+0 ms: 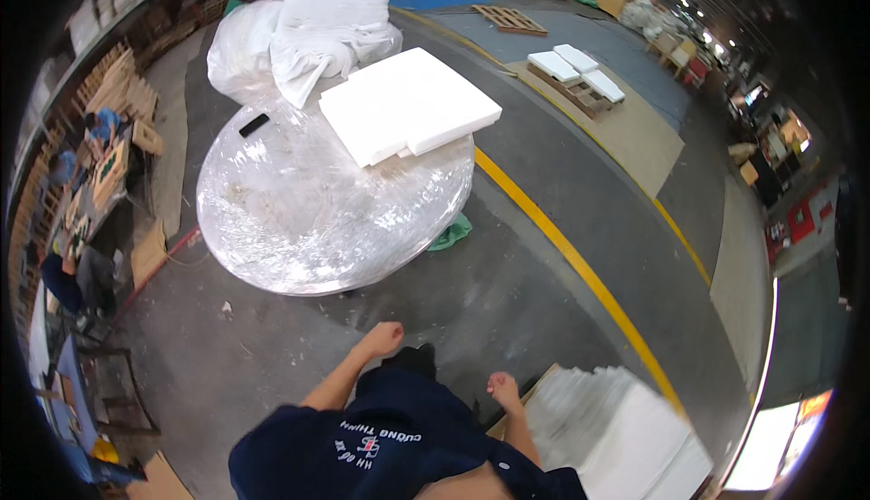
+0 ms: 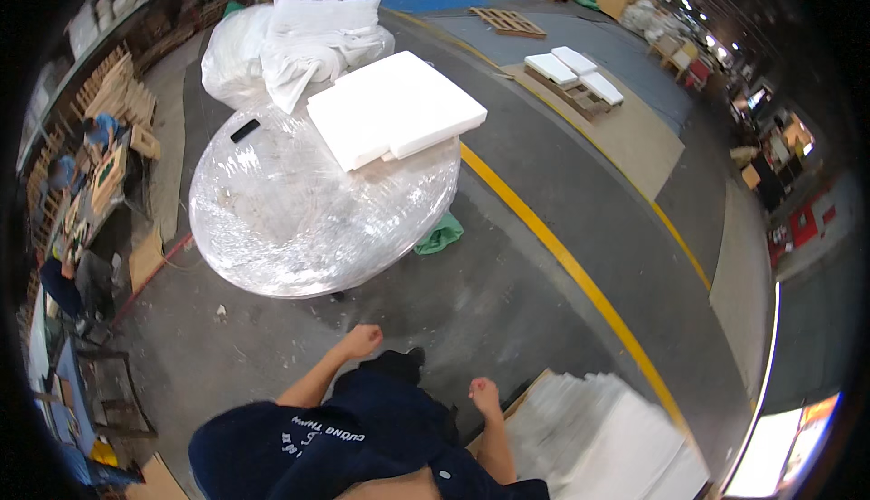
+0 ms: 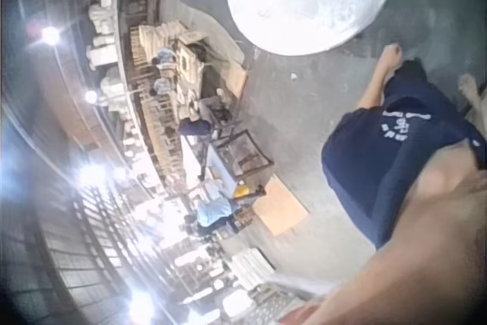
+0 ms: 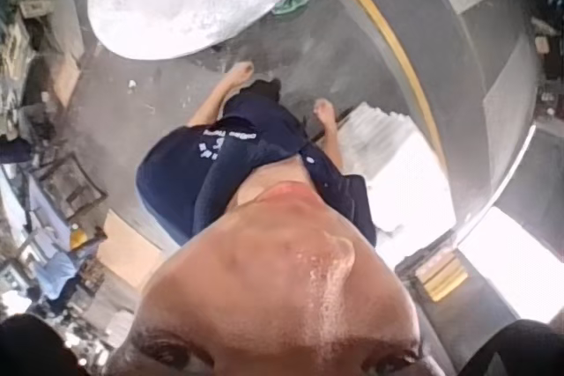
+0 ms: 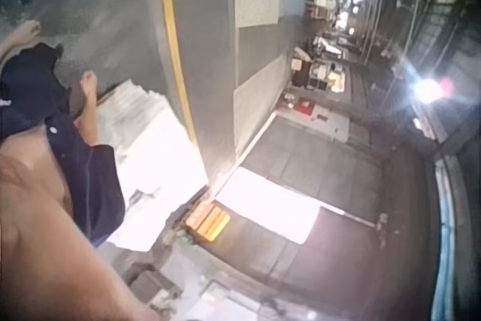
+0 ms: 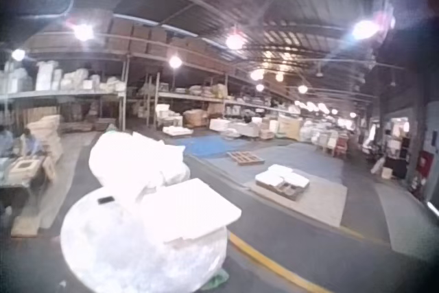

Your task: The person repeatedly picks up white foam cushions and inserts them into white fabric covers on a round table. After covering each cushion, the person places it onto a growing stack on the floor. The process is repeated for multiple cushions throughout the clip.

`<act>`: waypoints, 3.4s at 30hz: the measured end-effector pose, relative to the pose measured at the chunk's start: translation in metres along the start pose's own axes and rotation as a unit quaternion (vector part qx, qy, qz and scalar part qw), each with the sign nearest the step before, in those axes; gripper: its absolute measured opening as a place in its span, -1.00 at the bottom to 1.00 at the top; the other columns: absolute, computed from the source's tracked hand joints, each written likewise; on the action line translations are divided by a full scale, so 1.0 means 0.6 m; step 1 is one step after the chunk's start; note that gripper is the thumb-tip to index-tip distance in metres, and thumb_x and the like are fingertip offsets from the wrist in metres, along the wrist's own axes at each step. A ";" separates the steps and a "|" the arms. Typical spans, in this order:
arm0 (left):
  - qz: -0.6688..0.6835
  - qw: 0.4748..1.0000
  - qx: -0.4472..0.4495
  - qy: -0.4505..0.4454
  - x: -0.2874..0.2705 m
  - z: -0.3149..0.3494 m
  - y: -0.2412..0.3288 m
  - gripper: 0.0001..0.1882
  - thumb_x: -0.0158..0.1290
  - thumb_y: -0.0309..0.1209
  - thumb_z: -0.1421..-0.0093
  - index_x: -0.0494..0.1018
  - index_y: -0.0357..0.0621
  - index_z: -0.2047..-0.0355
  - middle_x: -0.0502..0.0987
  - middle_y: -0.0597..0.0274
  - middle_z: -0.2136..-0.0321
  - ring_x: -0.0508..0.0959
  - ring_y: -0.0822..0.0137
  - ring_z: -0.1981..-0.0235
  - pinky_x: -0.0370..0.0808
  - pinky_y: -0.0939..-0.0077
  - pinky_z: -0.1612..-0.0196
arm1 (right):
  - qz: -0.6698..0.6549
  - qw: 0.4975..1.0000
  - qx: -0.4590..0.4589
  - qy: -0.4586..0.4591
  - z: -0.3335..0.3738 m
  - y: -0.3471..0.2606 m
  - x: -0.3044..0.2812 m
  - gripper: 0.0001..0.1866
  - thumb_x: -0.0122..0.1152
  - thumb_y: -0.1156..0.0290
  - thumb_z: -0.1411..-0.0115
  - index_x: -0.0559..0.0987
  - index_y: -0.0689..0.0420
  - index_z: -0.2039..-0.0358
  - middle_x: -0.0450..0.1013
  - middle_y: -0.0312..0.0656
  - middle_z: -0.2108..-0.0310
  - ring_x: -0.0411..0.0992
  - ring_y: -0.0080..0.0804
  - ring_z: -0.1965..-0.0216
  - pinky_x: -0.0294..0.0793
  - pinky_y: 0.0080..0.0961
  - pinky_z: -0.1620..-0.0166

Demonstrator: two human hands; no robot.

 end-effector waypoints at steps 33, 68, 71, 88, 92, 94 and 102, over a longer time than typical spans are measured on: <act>-0.157 0.741 -0.289 0.585 -0.490 -1.233 0.246 -0.62 0.04 -0.42 -0.19 0.42 -0.15 -0.04 0.38 0.10 -0.17 0.31 0.08 -0.24 0.13 0.10 -0.23 | 0.158 0.978 -0.121 -0.054 -1.769 -1.216 -0.350 -0.86 0.08 0.36 -0.33 0.53 0.14 0.21 0.49 -0.30 0.40 0.48 -0.56 0.47 0.40 -0.62 0.49; 0.085 0.506 -0.427 0.744 -0.914 -1.535 0.102 -0.88 0.00 -0.59 -0.21 0.54 -0.21 0.32 0.61 0.14 0.35 0.59 0.22 0.29 0.47 0.41 0.23 | -0.468 0.654 -0.442 -0.397 -1.954 -2.552 0.768 -0.66 -0.20 0.38 -0.45 0.26 0.23 -0.16 0.35 0.09 -0.10 0.45 0.12 -0.02 0.51 0.20 0.02; 0.086 0.550 -0.374 0.742 -0.928 -1.570 0.099 -0.88 0.01 -0.59 -0.20 0.54 -0.22 0.31 0.61 0.12 0.34 0.59 0.20 0.30 0.47 0.42 0.23 | -0.475 0.618 -0.477 -0.406 -1.926 -2.583 0.613 -0.69 -0.12 0.36 -0.43 0.38 0.22 -0.09 0.43 0.01 -0.04 0.49 0.00 0.02 0.47 0.15 -0.03; 0.410 0.776 -0.013 0.478 -1.009 -1.795 0.268 -0.54 -0.06 -0.17 -0.37 0.34 -0.26 -0.12 0.50 0.20 0.11 0.48 0.42 0.10 0.42 0.54 0.05 | 0.173 0.470 -0.712 -0.492 -1.792 -1.751 0.097 -0.67 0.30 0.37 0.01 0.58 0.06 0.17 0.35 0.01 -0.01 0.24 0.10 -0.13 0.22 -0.01 -0.14; 0.531 0.751 -0.121 0.373 -0.881 -1.836 0.255 -0.74 0.04 -0.29 -0.33 0.49 -0.25 0.15 0.54 0.31 0.29 0.49 0.52 0.27 0.43 0.62 0.18 | 0.265 0.470 -0.656 -0.527 -1.809 -1.642 0.016 -0.70 0.26 0.35 -0.05 0.55 0.06 0.15 0.33 -0.02 0.03 0.24 0.10 -0.08 0.24 -0.02 -0.08; 0.562 0.744 -0.198 0.301 -0.819 -1.831 0.222 -0.71 -0.05 -0.25 -0.37 0.50 -0.23 0.16 0.55 0.31 0.30 0.50 0.51 0.28 0.45 0.58 0.22 | 0.262 0.468 -0.634 -0.557 -1.806 -1.609 0.001 -0.70 0.22 0.34 -0.09 0.53 0.05 0.13 0.35 -0.03 0.10 0.28 0.06 -0.04 0.25 -0.06 -0.05; 0.281 0.824 -0.213 0.443 -0.740 -1.824 0.196 -0.64 -0.14 -0.26 -0.43 0.46 -0.35 0.26 0.46 0.32 0.51 0.35 0.57 0.42 0.36 0.55 0.37 | 0.323 0.461 -0.243 -0.790 -1.854 -1.633 -0.018 -0.52 0.36 0.17 -0.12 0.51 0.10 -0.01 0.42 -0.06 0.00 0.35 -0.11 -0.08 0.26 -0.16 -0.16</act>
Point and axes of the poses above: each hand's wrist, its own z-axis away from the middle knuckle, its own x-axis out of the palm, y = z × x, the point moved 2 cm from there along -z, towards the middle knuckle
